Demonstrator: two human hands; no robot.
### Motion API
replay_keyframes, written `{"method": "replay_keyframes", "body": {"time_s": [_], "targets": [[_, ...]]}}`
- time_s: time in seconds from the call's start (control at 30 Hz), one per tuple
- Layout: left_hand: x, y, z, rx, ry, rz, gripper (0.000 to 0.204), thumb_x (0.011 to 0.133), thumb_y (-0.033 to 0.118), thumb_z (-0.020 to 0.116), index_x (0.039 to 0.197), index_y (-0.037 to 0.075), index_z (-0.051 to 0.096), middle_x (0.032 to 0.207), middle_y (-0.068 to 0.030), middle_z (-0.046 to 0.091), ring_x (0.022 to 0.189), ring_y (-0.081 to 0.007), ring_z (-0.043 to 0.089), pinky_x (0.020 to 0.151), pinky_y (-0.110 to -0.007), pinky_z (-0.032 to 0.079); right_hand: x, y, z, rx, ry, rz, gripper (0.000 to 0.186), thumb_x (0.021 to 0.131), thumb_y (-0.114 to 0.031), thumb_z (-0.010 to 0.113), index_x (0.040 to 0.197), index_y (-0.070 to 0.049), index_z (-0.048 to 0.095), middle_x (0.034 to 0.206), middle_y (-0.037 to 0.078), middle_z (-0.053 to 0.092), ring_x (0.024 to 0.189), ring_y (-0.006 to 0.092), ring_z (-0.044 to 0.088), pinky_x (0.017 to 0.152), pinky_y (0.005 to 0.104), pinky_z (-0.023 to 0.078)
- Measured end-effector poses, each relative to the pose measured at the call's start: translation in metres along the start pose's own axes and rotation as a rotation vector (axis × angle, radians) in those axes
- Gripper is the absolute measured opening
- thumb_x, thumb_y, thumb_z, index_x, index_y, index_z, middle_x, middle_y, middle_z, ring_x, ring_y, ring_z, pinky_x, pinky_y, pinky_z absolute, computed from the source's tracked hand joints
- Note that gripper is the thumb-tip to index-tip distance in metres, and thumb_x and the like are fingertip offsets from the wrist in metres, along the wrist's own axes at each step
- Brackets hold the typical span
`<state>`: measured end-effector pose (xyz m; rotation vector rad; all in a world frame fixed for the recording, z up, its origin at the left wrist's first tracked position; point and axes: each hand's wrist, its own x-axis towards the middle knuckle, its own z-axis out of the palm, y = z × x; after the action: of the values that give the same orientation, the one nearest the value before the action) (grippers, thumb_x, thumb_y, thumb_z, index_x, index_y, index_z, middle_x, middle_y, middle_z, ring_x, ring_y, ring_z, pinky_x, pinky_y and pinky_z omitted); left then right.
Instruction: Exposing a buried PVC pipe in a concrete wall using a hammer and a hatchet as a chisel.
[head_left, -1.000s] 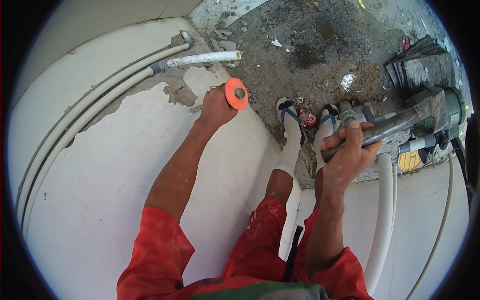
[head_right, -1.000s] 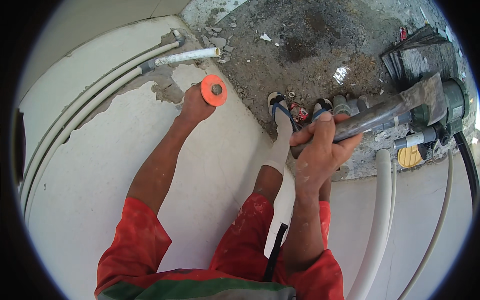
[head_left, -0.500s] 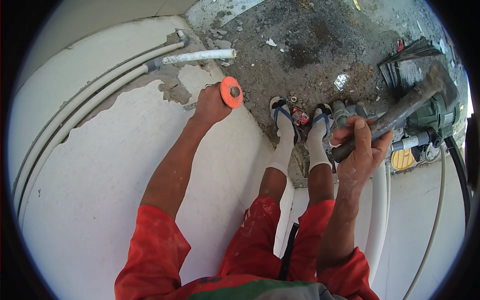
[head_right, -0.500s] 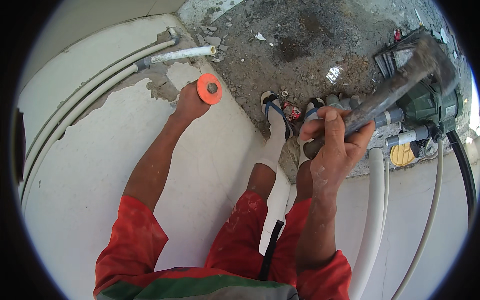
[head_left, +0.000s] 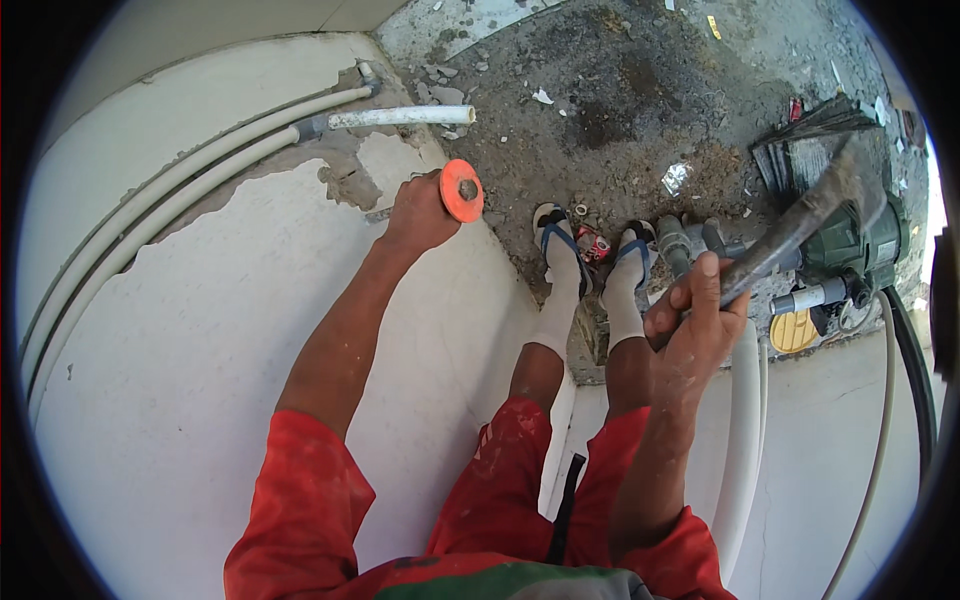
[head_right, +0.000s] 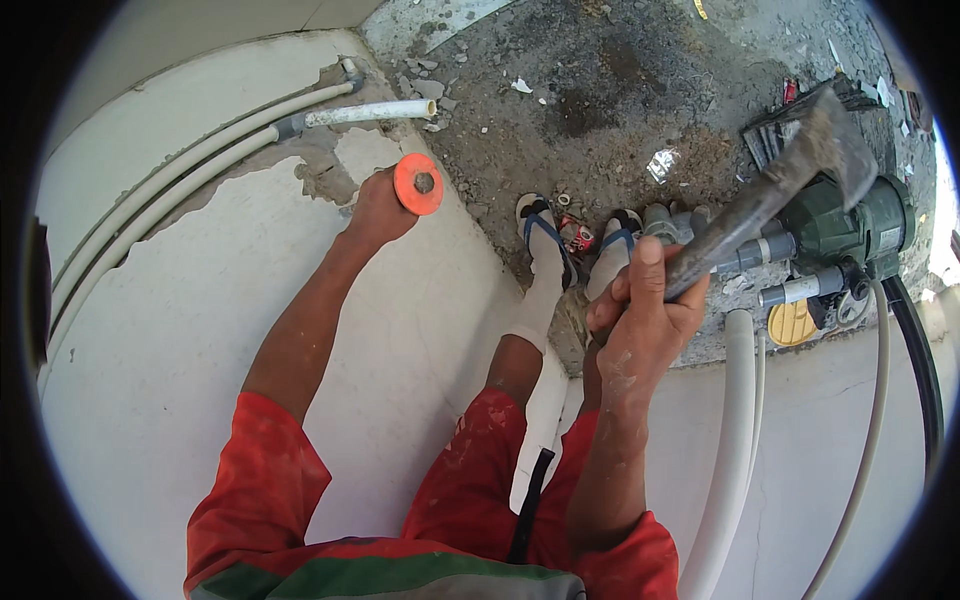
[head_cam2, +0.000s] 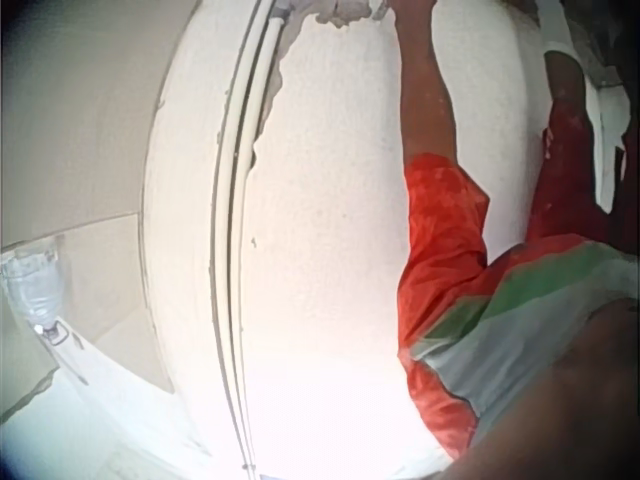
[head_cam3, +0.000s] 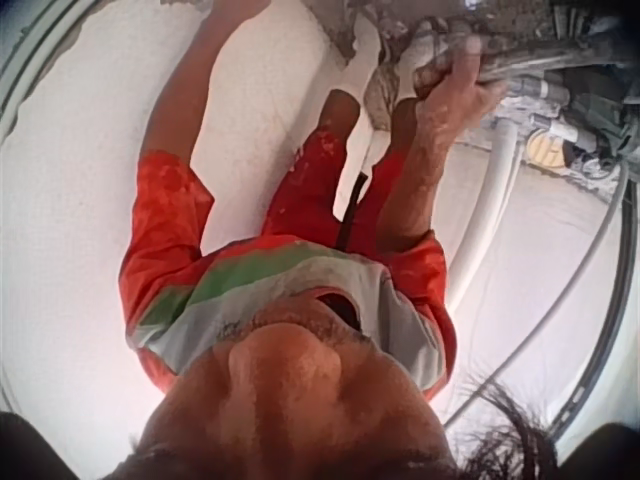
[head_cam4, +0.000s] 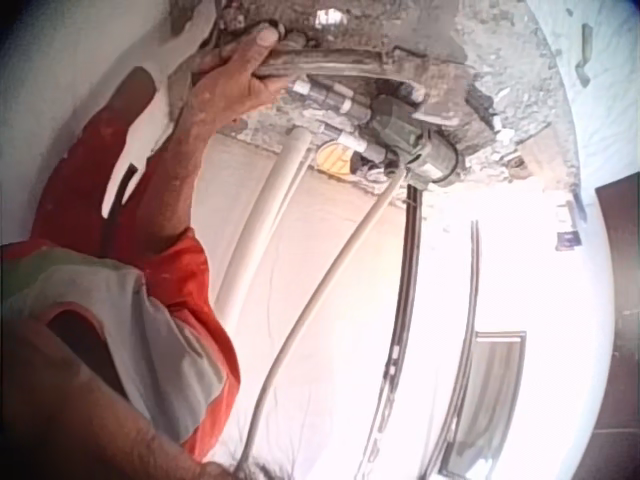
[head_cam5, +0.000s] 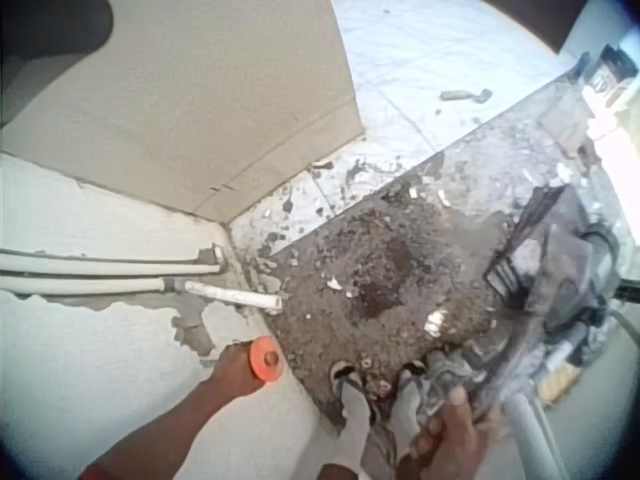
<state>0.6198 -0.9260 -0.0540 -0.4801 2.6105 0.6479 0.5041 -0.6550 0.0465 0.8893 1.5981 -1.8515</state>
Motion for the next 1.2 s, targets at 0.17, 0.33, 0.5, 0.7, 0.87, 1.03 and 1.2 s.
{"method": "replay_keyframes", "body": {"time_s": [0.17,0.33,0.5,0.7,0.87,1.03,1.2], "targets": [[0.008,0.011,0.012,-0.044,0.008,0.025,0.016,0.072,0.011,0.066,0.084,0.004,0.058,0.078,-0.0164,0.065,0.071,-0.0362,0.063,0.064,-0.044,0.051,-0.056,0.158,0.019,0.067,0.089,0.361,0.020,0.088,-0.018,0.061,0.084,-0.003,0.048,0.055,0.005,0.050,0.042,0.0166,0.051,0.041,0.0296,0.041],[0.002,0.000,0.005,-0.052,0.030,-0.023,0.018,0.071,0.011,0.068,0.085,0.004,0.059,0.078,-0.0169,0.065,0.071,-0.0365,0.063,0.065,-0.044,0.051,-0.037,0.106,-0.010,-0.566,-0.299,0.291,0.028,0.085,-0.019,0.066,0.082,0.002,0.047,0.058,0.005,0.052,0.049,0.0150,0.053,0.046,0.0297,0.040],[0.002,0.000,-0.002,-0.031,0.011,-0.007,0.019,0.071,0.010,0.068,0.087,0.004,0.060,0.079,-0.0157,0.065,0.072,-0.0360,0.063,0.066,-0.043,0.051,-0.003,0.005,0.002,-0.147,-0.034,0.040,0.022,0.090,-0.017,0.061,0.080,-0.006,0.045,0.055,0.000,0.045,0.039,0.0083,0.041,0.035,0.0250,0.034],[0.004,0.013,0.008,-0.097,0.001,0.025,0.020,0.072,0.008,0.066,0.090,0.003,0.061,0.081,-0.0166,0.064,0.074,-0.0368,0.062,0.067,-0.042,0.050,-0.050,0.140,0.019,-0.544,-0.181,0.170,0.027,0.086,-0.021,0.064,0.081,0.000,0.048,0.054,0.011,0.051,0.048,0.0182,0.054,0.046,0.0328,0.042],[-0.004,-0.007,0.001,-0.034,-0.022,0.014,0.021,0.071,0.011,0.068,0.091,0.004,0.060,0.080,-0.0161,0.065,0.074,-0.0358,0.064,0.066,-0.042,0.051,-0.013,0.069,-0.002,-0.577,-0.285,0.055,0.028,0.086,-0.020,0.067,0.083,0.001,0.048,0.054,0.009,0.051,0.045,0.0159,0.050,0.044,0.0351,0.041],[0.004,-0.003,-0.001,-0.064,0.013,0.001,0.020,0.072,0.011,0.067,0.089,0.004,0.060,0.079,-0.0172,0.065,0.074,-0.0368,0.063,0.066,-0.042,0.051,-0.003,0.026,0.024,0.022,0.094,-0.018,0.025,0.088,-0.020,0.064,0.085,-0.002,0.047,0.057,0.004,0.049,0.041,0.0132,0.046,0.040,0.0294,0.040],[0.005,0.009,0.005,0.017,-0.074,-0.036,0.018,0.073,0.010,0.066,0.088,0.004,0.060,0.081,-0.0176,0.065,0.075,-0.0368,0.063,0.067,-0.043,0.051,-0.037,0.149,0.014,-0.758,-0.389,0.261,0.031,0.082,-0.020,0.065,0.085,0.005,0.047,0.057,0.018,0.055,0.052,0.0233,0.058,0.050,0.0403,0.044]]}}
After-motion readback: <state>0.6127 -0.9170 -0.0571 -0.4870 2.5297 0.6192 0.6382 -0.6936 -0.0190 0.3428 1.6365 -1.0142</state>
